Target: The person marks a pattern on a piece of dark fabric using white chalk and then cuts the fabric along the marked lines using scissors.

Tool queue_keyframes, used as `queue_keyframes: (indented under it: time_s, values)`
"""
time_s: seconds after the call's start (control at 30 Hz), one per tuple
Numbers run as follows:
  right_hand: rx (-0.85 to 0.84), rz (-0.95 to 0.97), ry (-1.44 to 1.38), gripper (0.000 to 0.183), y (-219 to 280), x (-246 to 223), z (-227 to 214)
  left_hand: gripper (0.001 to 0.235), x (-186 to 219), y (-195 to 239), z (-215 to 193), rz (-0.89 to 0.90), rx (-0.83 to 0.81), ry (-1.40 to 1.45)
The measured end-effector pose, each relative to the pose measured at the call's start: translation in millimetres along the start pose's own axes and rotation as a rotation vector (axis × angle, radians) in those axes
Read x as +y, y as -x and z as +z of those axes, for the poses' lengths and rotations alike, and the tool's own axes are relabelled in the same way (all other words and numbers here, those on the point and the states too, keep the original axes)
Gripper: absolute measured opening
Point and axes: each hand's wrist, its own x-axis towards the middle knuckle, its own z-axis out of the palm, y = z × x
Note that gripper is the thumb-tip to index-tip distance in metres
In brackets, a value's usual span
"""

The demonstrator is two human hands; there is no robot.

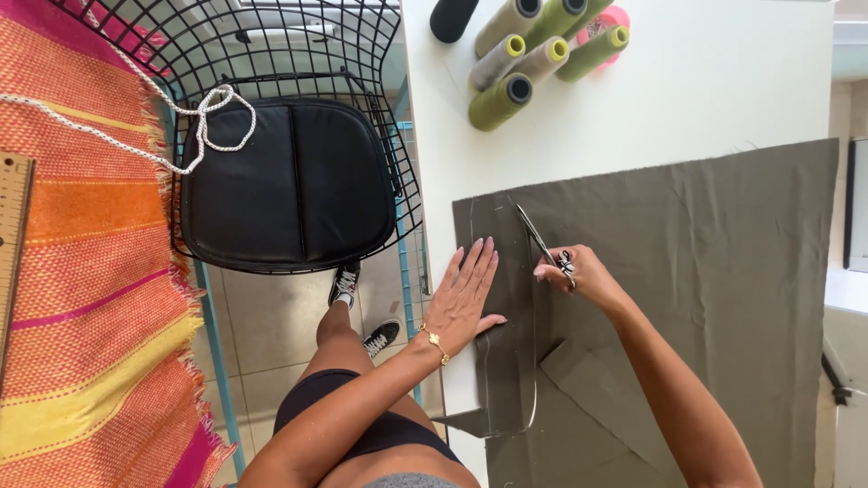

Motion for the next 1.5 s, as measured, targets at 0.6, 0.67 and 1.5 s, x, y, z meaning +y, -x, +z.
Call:
queue_keyframes:
  time_s: [0.6, 0.67, 1.5]
  values:
    - [-0.045, 0.014, 0.191, 0.023, -18.9, -43.2, -7.3, 0.116, -1.7, 0.4, -1.8, -0.002, -0.008, 0.056]
    - [-0.041, 0.042, 0.212, 0.024, -23.7, -38.4, -8.0, 0.116, -1.5, 0.5, -2.0, -0.006, -0.004, 0.052]
    - [1.212, 0.241, -0.099, 0.030, 247.2, 108.1, 179.7, 0.069, -62.5, -54.2, -26.7, 0.177, 0.320, 0.389]
